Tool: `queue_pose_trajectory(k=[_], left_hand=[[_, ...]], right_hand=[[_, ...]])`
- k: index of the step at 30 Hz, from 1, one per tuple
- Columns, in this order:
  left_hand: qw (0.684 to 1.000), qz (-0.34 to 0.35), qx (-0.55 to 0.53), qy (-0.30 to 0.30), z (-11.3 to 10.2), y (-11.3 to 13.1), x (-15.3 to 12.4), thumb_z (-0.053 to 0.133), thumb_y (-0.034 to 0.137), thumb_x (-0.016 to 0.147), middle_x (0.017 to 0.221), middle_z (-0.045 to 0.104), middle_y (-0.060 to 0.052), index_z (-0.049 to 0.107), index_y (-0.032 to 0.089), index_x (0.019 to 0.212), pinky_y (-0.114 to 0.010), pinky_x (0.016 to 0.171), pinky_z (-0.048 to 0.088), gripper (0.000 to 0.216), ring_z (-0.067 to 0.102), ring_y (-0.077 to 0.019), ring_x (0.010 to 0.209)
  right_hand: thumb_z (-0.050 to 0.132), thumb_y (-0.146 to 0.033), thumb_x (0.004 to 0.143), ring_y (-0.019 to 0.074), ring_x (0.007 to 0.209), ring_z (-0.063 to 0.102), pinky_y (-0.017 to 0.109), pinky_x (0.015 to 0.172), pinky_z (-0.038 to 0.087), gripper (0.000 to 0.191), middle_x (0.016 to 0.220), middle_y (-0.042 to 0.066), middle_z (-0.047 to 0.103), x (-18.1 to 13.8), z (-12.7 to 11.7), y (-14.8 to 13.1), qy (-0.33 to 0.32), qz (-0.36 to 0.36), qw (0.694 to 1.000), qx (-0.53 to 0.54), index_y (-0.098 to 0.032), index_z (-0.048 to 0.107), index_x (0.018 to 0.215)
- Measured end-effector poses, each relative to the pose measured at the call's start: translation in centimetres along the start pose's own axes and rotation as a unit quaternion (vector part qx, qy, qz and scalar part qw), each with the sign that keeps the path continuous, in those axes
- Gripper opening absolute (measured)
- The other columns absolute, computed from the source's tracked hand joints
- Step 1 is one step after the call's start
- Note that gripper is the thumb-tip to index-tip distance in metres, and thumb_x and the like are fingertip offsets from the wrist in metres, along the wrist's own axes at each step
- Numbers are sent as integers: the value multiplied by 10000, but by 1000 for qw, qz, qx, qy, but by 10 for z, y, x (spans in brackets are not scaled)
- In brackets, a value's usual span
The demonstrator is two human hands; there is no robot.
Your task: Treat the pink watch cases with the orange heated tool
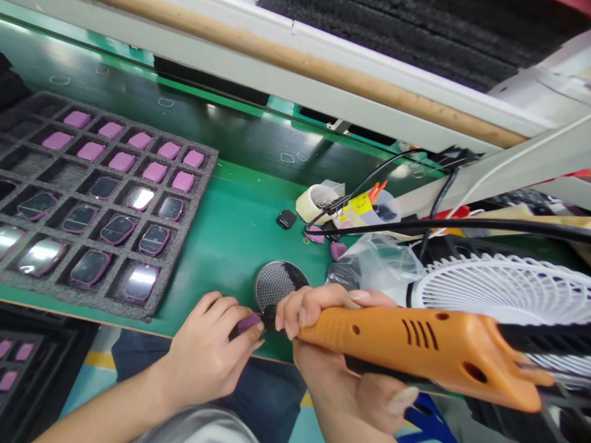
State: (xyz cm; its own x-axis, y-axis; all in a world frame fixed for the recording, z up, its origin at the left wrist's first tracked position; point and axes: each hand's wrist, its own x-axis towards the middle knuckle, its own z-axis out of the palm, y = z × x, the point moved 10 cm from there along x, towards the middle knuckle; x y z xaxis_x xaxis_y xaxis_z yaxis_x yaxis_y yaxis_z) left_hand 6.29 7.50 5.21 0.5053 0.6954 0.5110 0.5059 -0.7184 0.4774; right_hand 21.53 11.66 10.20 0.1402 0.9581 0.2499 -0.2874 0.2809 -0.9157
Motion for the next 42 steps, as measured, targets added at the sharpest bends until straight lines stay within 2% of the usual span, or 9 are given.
queue_pose_trajectory(k=[3, 8, 12, 26, 29, 33, 37, 39, 42], left_hand=[[1000, -2, 1, 0, 1, 0, 0, 740, 218, 1090, 1216, 808, -77, 799, 203, 1224, -502, 1036, 505, 146, 686, -281, 1093], [1000, -4, 3, 0, 1, 0, 0, 729, 223, 1096, 1198, 802, -76, 794, 204, 1204, -495, 1033, 508, 127, 683, -272, 1083], [1000, -5, 5, -1, 1, 0, 0, 719, 214, 1094, 1174, 799, -82, 796, 201, 1186, -486, 1012, 520, 121, 680, -263, 1054], [1000, 5, 4, 8, 2, 0, 0, 734, 202, 1091, 1114, 772, -71, 783, 190, 1134, -463, 948, 503, 66, 644, -253, 988], [1000, 1, 16, 2, 2, -2, 0, 751, 215, 1089, 1126, 770, -73, 782, 200, 1189, -468, 961, 505, 106, 653, -256, 992], [1000, -4, 7, -20, -2, -4, 0, 727, 234, 1088, 1247, 767, -118, 750, 176, 1305, -518, 1056, 526, 226, 680, -293, 1123], [998, 26, -25, -61, 2, 0, -2, 638, 122, 1041, 1406, 766, -151, 724, 135, 1366, -569, 1152, 526, 336, 678, -330, 1279], [998, 28, -17, -61, 4, 0, -3, 642, 118, 1047, 1367, 781, -143, 723, 132, 1357, -564, 1137, 536, 320, 689, -326, 1244], [999, 18, -1, -46, 4, 0, -1, 728, 233, 1088, 1252, 785, -123, 731, 151, 1266, -528, 1072, 558, 196, 703, -305, 1131]], right_hand=[[794, -796, 960, 192, 680, 681, 395, 641, 614, 533, 937, -39, 727, 0, 8, -3, -25, -17, 1000, 6, -445, 721, 1354], [793, -798, 961, 185, 653, 661, 365, 605, 585, 529, 888, -36, 711, -1, 7, -5, 8, -37, 999, 9, -410, 743, 1317], [759, -794, 986, 207, 663, 686, 409, 614, 610, 528, 893, -20, 717, -2, 9, -1, -19, -39, 999, -1, -425, 741, 1362], [825, -802, 926, 168, 570, 606, 330, 534, 557, 552, 850, -50, 682, -1, 15, 15, -24, -48, 998, 26, -415, 687, 1296], [794, -783, 959, 186, 591, 631, 362, 556, 586, 517, 863, -35, 698, 4, 10, 7, -28, -46, 998, 25, -398, 713, 1295], [781, -757, 979, 177, 565, 620, 347, 545, 583, 475, 851, -35, 727, 15, -10, -13, 16, -93, 995, 18, -389, 743, 1278], [781, -731, 979, 182, 529, 610, 335, 486, 557, 464, 814, -36, 726, 21, -21, -8, 32, -98, 994, 17, -355, 729, 1245], [793, -737, 963, 188, 532, 621, 340, 476, 557, 484, 817, -39, 719, 20, -22, -1, 37, -89, 995, 18, -349, 708, 1240], [813, -747, 942, 191, 545, 633, 348, 491, 564, 506, 830, -41, 714, 18, -22, 6, 46, -77, 996, 22, -354, 693, 1238]])
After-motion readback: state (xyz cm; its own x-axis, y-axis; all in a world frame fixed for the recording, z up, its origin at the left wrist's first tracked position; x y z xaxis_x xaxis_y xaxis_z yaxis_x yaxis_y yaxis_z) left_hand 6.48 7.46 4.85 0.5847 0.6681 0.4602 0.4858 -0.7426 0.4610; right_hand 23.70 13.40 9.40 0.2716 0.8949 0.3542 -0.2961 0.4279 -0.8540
